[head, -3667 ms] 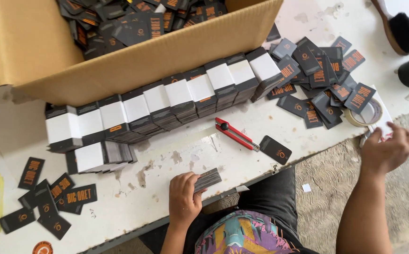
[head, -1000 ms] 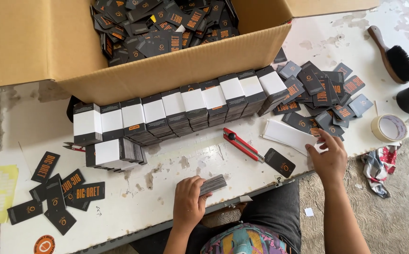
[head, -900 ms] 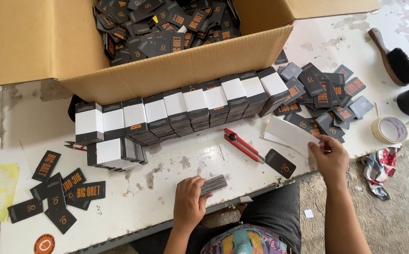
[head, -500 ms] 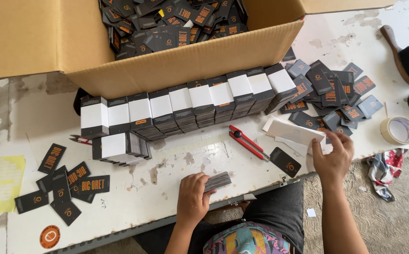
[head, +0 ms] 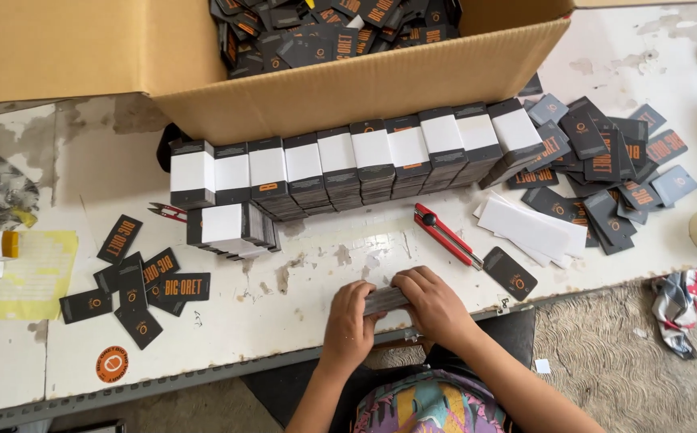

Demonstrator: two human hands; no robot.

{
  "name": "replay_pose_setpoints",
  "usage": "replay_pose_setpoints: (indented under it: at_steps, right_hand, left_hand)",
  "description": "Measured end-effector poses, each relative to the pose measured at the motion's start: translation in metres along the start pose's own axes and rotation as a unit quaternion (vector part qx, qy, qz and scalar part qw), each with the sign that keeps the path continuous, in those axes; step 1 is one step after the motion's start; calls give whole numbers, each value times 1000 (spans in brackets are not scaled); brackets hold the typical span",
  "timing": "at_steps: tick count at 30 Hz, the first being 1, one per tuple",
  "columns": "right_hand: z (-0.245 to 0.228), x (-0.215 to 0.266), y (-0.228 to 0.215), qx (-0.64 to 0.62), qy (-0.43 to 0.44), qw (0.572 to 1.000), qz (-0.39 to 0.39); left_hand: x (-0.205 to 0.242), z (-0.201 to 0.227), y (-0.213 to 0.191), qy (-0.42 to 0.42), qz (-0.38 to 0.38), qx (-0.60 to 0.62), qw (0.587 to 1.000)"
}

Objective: The person assembles small black and white boxes by inserting stacks of cards into the packaging. They use a red utility knife to cut a white paper insert and then place the insert into the box with the cards.

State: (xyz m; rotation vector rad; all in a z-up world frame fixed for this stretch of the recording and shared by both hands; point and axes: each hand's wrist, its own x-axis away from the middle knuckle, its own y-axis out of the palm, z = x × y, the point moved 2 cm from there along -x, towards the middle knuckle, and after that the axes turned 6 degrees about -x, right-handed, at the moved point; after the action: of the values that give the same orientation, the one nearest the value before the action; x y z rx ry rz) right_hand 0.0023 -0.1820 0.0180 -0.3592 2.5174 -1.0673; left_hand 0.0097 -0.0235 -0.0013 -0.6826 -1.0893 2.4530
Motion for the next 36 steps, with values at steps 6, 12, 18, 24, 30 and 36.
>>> replay_pose_setpoints:
  at_steps: [6, 12, 18, 24, 30, 36]
  right_hand:
    - [7, 12, -1, 59, 41, 997, 17]
    - [15, 18, 8, 90, 59, 994, 24]
    - [14, 20, 9, 112, 67, 992, -3]
    - [11, 15, 4, 112, 51, 992, 18]
    - [12, 16, 2, 113, 42, 993, 4]
    - [9, 11, -7, 120, -15, 993, -14]
  left_hand:
    - [-8, 10, 8, -9, -10, -30, 999]
    - [-12, 19, -2, -37, 22, 24, 999]
    - [-19, 32, 5, -185, 249, 209, 927]
    - [-26, 25, 18, -137, 177, 119, 967]
    - [-25, 24, 20, -130, 162, 117, 971]
    - [-21, 19, 23, -150, 134, 123, 972]
